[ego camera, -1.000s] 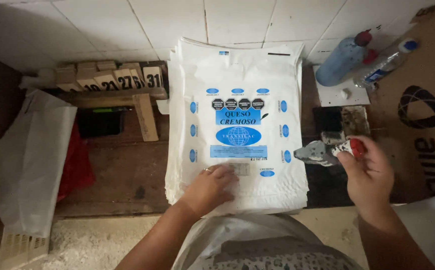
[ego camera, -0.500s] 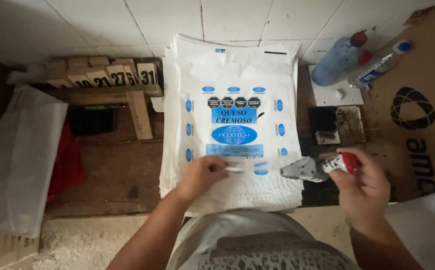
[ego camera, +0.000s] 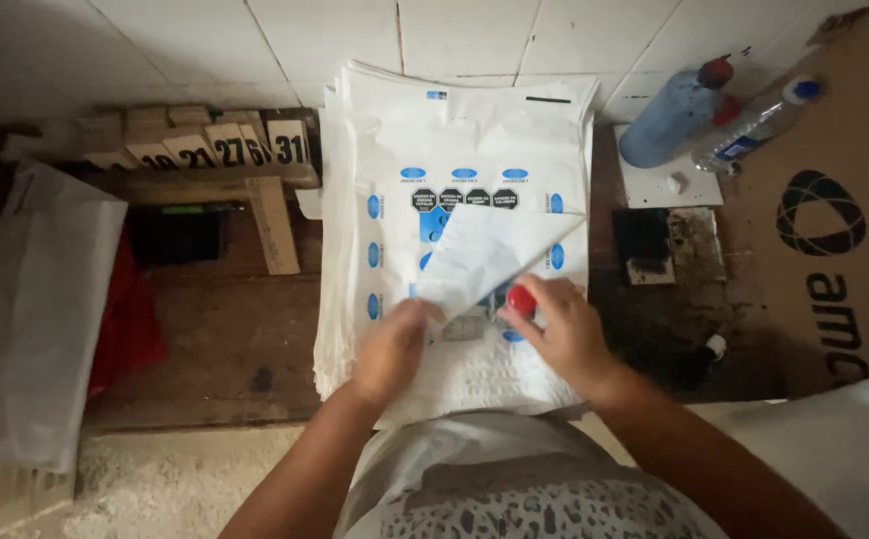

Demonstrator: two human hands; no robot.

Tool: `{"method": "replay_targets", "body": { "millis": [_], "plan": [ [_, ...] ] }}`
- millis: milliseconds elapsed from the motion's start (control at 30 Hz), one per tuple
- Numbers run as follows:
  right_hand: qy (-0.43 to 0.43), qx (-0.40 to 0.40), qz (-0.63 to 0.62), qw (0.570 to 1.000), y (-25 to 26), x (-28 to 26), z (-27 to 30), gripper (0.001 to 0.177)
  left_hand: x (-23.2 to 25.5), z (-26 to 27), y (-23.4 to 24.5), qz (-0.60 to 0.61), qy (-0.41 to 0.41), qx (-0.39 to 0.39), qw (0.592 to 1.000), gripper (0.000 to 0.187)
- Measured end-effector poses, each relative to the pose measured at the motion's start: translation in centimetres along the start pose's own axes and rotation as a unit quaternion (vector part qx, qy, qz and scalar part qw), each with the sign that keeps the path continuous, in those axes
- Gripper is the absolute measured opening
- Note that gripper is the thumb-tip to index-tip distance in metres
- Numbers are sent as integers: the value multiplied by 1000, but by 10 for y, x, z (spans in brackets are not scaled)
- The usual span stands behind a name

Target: Stamping individual plastic cheese bags and flipping them over in a stack

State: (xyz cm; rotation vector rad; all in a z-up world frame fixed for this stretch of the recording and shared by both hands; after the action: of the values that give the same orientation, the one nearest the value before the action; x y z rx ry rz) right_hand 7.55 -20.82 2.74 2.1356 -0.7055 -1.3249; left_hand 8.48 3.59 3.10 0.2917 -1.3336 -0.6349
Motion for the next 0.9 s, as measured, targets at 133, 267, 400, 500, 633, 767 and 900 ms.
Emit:
{"method": "replay_targets", "body": {
  "millis": [133, 267, 400, 500, 633, 767, 900],
  "plan": [
    [-76, 7, -160, 984, 30, -2, -38, 49, 13, 8, -2, -262, -131, -76, 953, 16],
    [-147, 111, -283, 941, 84, -7, -45, 41, 24, 18, -2, -301, -201, -96, 928, 34],
    [-146, 160, -300, 929, 119, -17, -32, 42, 6, 6, -13, -358, -236, -56, 902, 25],
    [-140, 149, -306, 930, 124, -16, -17, 43, -18, -9, -16, -253, -176, -95, 947, 12],
    [-130, 166, -299, 931, 128, -43, 3, 43, -13, -11, -13, -187, -111, -97, 971, 11],
    [-66, 121, -221, 966, 100, -47, 14, 50, -35, -17, -11, -125, 16, -47, 991, 20],
    [66, 52, -109, 990, 33, -29, 10, 45, -34, -12, -4, -89, 38, -3, 995, 25]
  ]
}}
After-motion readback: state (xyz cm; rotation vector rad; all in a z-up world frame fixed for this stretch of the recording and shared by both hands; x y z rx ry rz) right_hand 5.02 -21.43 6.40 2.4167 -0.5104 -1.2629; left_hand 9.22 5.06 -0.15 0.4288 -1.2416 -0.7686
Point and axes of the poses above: each hand's wrist, its own z-axis away from the middle knuckle, its own y-axis out of the back of the hand, x = y × z, the point moved 4 cm from there along -z, towards the middle knuckle, and after that the axes turned 15 degrees about -z, right-handed, at the moved point
